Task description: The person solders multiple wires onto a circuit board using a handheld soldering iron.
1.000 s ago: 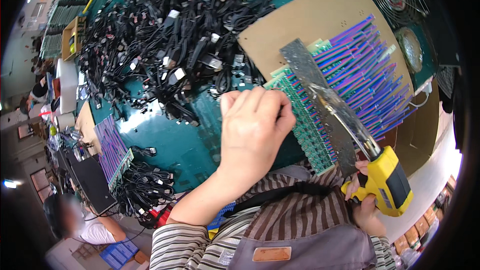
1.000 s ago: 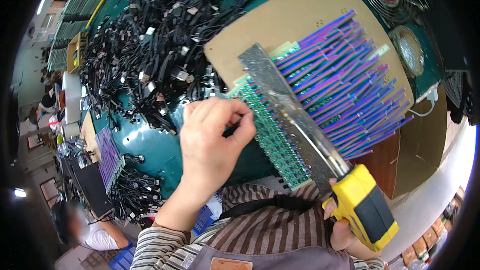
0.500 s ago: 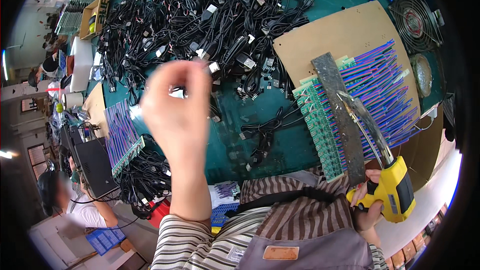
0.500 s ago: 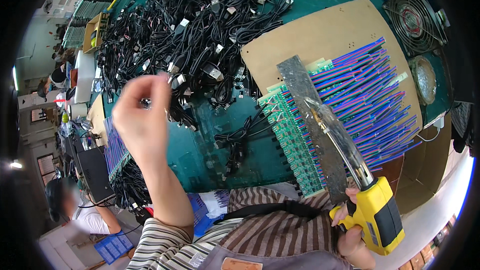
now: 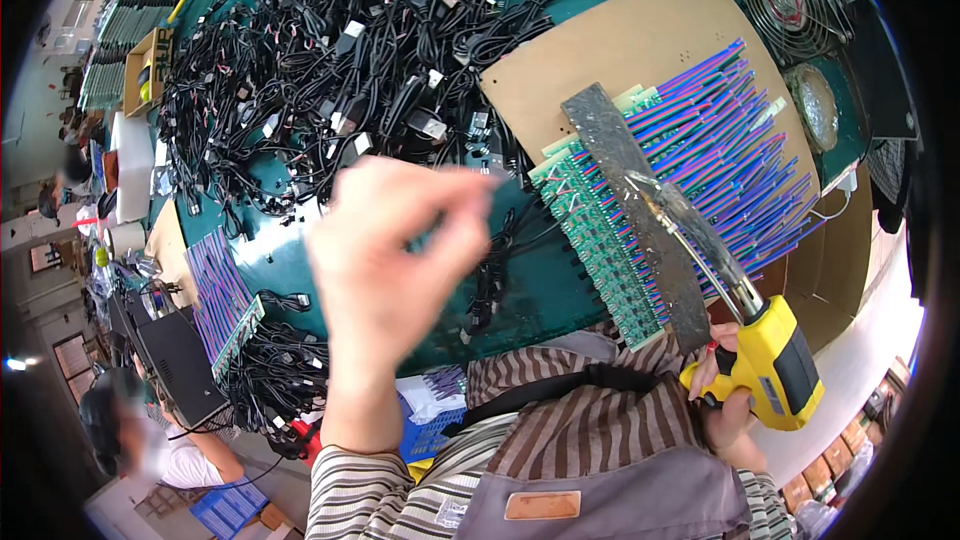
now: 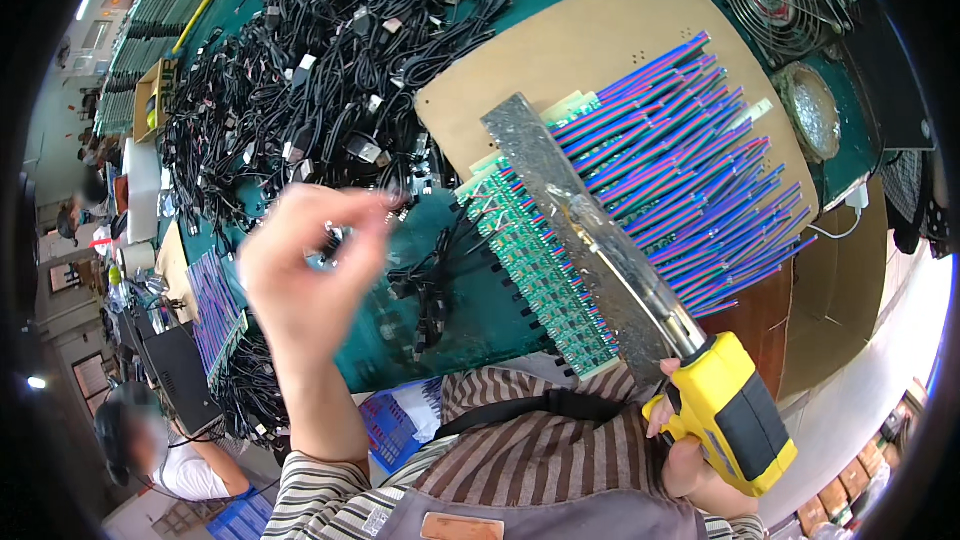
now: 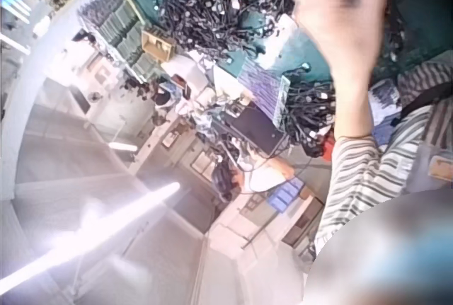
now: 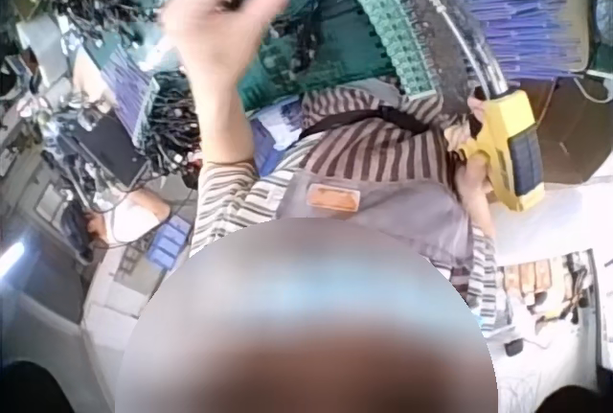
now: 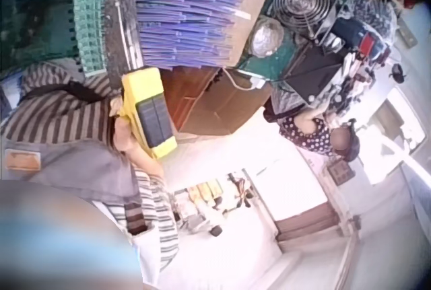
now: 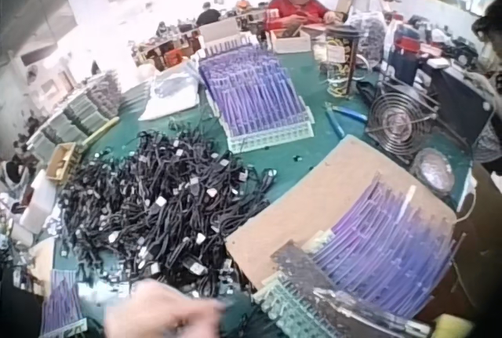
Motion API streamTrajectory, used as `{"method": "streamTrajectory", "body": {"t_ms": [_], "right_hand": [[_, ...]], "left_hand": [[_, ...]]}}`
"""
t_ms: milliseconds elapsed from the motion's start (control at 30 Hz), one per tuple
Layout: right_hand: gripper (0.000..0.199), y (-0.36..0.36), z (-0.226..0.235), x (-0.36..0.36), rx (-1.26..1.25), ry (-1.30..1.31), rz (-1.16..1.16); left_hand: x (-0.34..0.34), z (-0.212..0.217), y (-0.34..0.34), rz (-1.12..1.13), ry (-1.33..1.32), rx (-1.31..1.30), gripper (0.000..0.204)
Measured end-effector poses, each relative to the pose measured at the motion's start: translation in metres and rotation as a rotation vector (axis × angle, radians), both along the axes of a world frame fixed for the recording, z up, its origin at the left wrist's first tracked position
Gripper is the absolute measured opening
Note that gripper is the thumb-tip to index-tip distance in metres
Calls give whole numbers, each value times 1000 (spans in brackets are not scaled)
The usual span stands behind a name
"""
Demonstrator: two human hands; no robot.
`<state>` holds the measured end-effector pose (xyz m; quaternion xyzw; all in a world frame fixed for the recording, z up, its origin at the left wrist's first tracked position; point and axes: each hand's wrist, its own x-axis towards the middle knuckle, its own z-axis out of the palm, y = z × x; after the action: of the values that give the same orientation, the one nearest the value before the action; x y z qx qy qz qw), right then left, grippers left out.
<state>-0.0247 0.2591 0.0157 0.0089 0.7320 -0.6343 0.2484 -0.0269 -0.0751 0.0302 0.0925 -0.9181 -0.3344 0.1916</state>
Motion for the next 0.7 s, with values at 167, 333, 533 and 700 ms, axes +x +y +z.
{"method": "streamTrajectory", "body": {"t_ms": [167,333,533,700], "right_hand": [[86,8,-5,5,23,-56,139],[45,8,1,-7,13,107,169],[25,15,-24,2,8,310,196],[25,23,-35,10,70,420,176]], "left_hand": [[-12,-15,26,-401,-34,-270,32],[-24,-20,19,-483,14,-377,31],[-35,-14,12,-633,-35,-339,31],[-37,-17,10,-671,-2,-298,32]]}}
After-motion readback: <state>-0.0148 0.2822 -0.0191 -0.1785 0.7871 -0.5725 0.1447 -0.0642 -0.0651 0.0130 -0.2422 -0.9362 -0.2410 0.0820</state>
